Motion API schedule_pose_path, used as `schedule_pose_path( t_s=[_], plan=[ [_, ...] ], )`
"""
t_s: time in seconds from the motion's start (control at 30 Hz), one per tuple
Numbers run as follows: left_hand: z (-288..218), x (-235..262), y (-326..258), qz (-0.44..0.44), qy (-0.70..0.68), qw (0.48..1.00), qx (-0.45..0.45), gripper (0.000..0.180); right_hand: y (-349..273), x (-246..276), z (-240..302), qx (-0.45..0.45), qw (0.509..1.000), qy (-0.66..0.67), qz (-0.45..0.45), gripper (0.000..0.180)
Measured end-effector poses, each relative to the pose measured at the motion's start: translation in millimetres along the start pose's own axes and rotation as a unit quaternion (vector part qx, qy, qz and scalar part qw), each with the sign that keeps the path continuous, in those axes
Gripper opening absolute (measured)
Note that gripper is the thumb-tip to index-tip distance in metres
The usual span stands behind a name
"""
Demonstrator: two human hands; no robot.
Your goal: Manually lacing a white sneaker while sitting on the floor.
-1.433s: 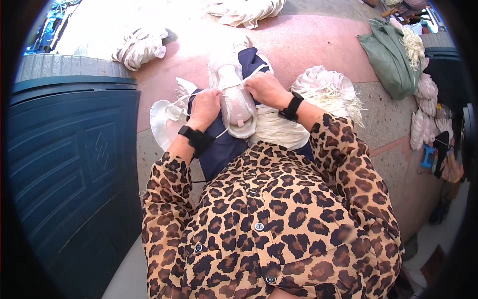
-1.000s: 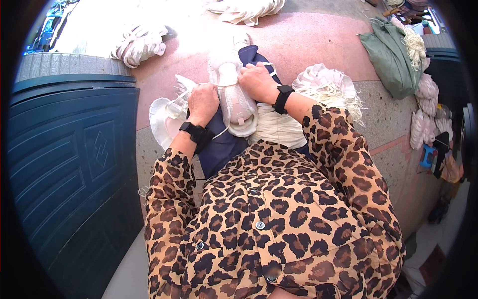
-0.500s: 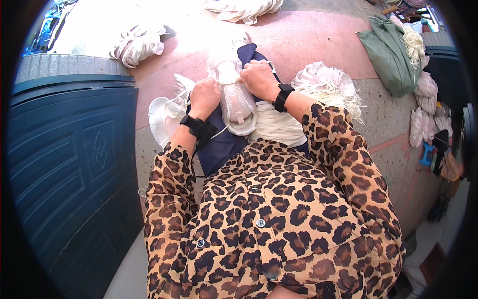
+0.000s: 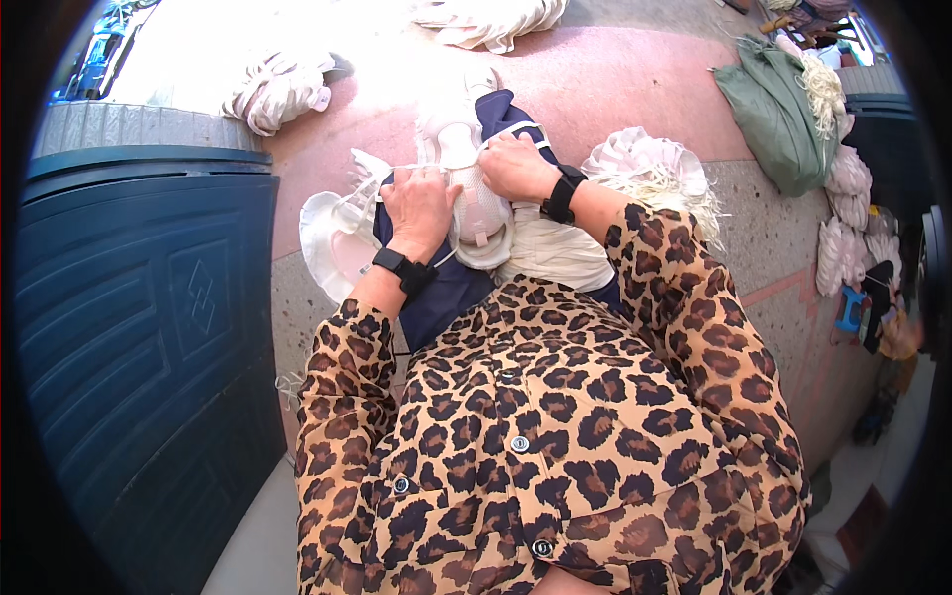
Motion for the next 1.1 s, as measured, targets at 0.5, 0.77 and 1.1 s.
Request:
schedule_pose_path(
  t_s=[0.5,0.77,1.1],
  plan=[
    [13,-18,-1,-0.001,-0.062,0.998,0.007,0.016,-12,1,12,0.137,0.986,-0.011,-0.091,0.011],
    [26,-22,9,0.047,-0.135,0.99,0.001,0.021,3,13,39,0.215,0.942,-0.257,-0.035,0.012],
    [30,-27,3,0.043,-0.148,0.987,-0.04,0.021,-37,37,82,0.314,0.92,0.12,-0.201,0.019]
  ],
)
Point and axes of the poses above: each hand's wrist, its own y-axis towards the middle knuckle, its own x-axis out of the back of the hand, z = x × y, the point moved 4 cm from there along y, towards the middle knuckle, and after that the axes turned 1 degree about z, right-handed, at the moved point
